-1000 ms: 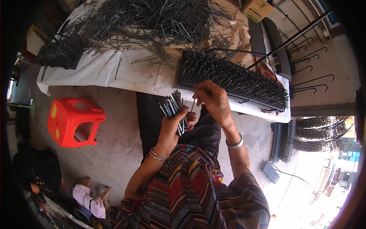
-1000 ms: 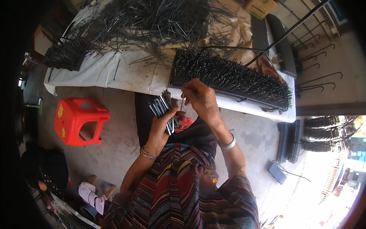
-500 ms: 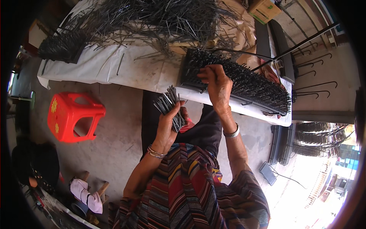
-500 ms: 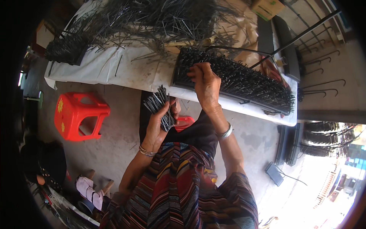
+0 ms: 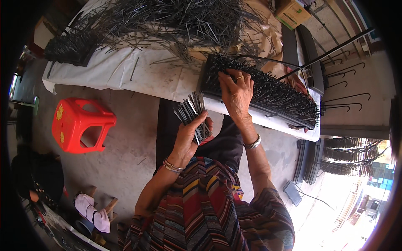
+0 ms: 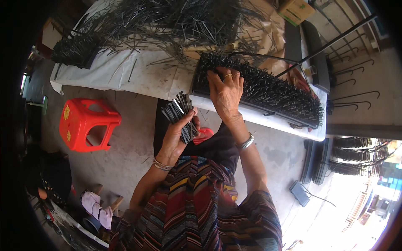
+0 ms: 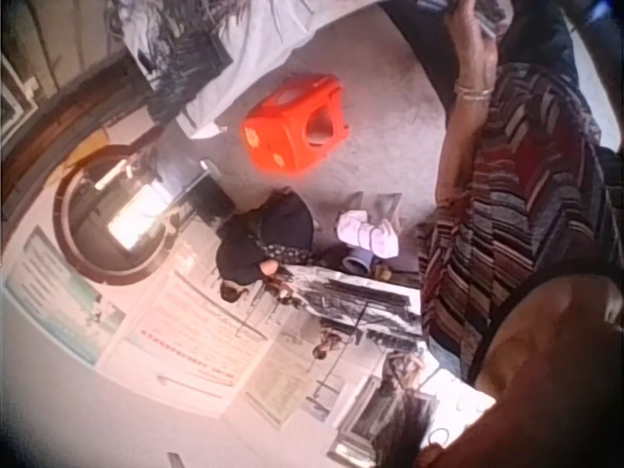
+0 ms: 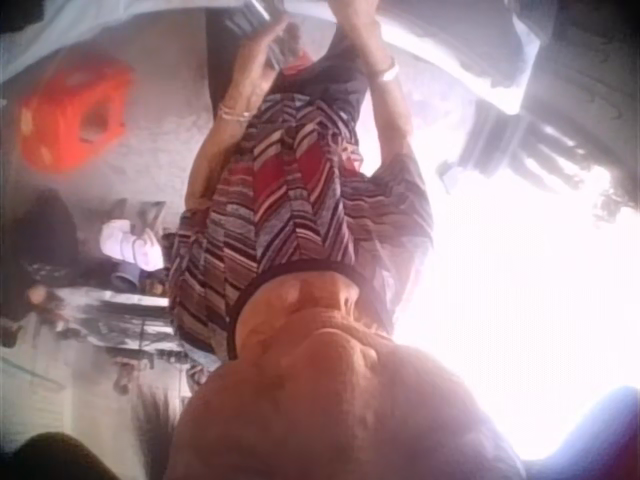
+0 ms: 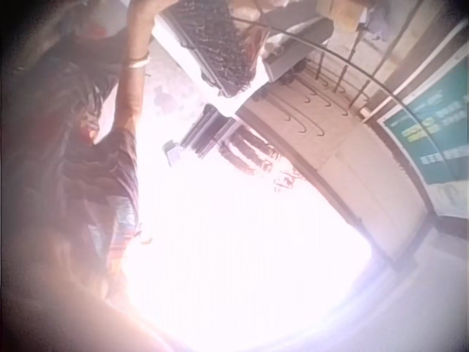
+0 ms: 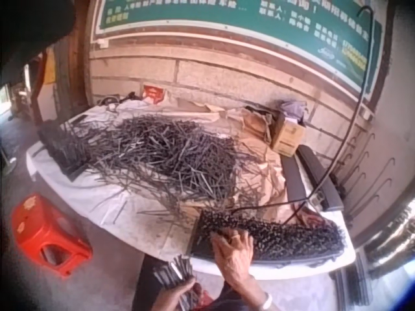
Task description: The person inserts metal spikes into a perforated base by hand, gathers a bundle of spikes from a pile on the table, and inserts spikes into the perforated base.
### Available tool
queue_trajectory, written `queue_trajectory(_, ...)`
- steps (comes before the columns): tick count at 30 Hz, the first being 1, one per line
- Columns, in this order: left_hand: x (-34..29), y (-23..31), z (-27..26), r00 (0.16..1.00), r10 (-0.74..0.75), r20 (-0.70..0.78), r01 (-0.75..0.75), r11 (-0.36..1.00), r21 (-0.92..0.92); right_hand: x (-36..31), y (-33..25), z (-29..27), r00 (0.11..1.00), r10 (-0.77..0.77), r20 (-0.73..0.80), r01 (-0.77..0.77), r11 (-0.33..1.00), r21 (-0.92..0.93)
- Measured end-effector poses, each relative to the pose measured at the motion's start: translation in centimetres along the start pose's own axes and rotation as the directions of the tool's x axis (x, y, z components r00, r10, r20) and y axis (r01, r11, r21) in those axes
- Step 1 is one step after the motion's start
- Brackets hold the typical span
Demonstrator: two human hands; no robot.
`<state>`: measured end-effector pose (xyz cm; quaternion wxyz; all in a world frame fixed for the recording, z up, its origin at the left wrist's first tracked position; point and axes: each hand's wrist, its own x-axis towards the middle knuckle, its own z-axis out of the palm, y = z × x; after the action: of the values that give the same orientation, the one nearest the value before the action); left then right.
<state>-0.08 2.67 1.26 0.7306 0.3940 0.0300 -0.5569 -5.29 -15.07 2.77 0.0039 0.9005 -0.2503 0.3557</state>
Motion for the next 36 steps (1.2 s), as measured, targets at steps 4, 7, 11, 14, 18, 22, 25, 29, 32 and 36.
queue_trajectory(4, -0.7, 0.8, 1.0, 0.998, -0.036, -0.047, 0.037, 0.999, 0.018, 0.2, -1.2, -1.1, 1.0, -0.025, 0.007, 0.026, 0.998, -0.061)
queue_trajectory(7, -0.1, 0.0, 0.6, 0.999, -0.015, -0.043, 0.016, 1.0, 0.004, -0.6, -1.8, -2.7, 0.997, 0.036, 0.067, -0.039, 0.999, 0.035)
queue_trajectory(11, -0.5, -0.2, 1.4, 0.997, 0.041, -0.071, -0.038, 0.999, 0.037, -0.9, -2.9, -5.8, 0.841, 0.128, 0.526, -0.435, 0.737, 0.517)
queue_trajectory(14, -0.6, -0.6, 2.0, 0.996, 0.065, -0.063, -0.059, 0.993, 0.101, -1.2, -2.4, -5.9, 0.779, 0.146, 0.609, -0.574, 0.556, 0.601)
queue_trajectory(18, -0.5, -0.7, 2.1, 0.999, 0.004, -0.051, -0.002, 0.999, 0.051, -1.5, -1.9, -5.8, 0.686, 0.201, 0.699, -0.7, 0.445, 0.559)
queue_trajectory(22, -0.4, -0.6, 2.0, 0.997, 0.0, -0.071, 0.004, 0.999, 0.054, -1.7, -2.3, -5.7, 0.675, 0.209, 0.708, -0.701, 0.479, 0.527)
queue_trajectory(25, 0.0, -0.5, 2.0, 0.998, -0.012, -0.059, 0.015, 0.999, 0.042, -1.8, -2.4, -5.6, 0.718, 0.226, 0.658, -0.668, 0.488, 0.562)
queue_trajectory(29, 0.5, -0.1, 2.0, 0.998, -0.061, 0.026, 0.062, 0.997, -0.04, -1.3, -2.4, -6.0, 0.661, 0.256, 0.705, -0.719, 0.483, 0.499)
queue_trajectory(32, 1.1, -0.6, 1.3, 0.998, -0.062, 0.008, 0.063, 0.993, -0.103, -1.3, -2.6, -5.8, 0.682, 0.272, 0.679, -0.693, 0.536, 0.482)
queue_trajectory(36, 1.0, -0.2, 0.9, 0.999, -0.02, -0.034, 0.019, 1.0, -0.01, -1.6, -3.0, -5.3, 0.777, 0.261, 0.572, -0.591, 0.615, 0.522)
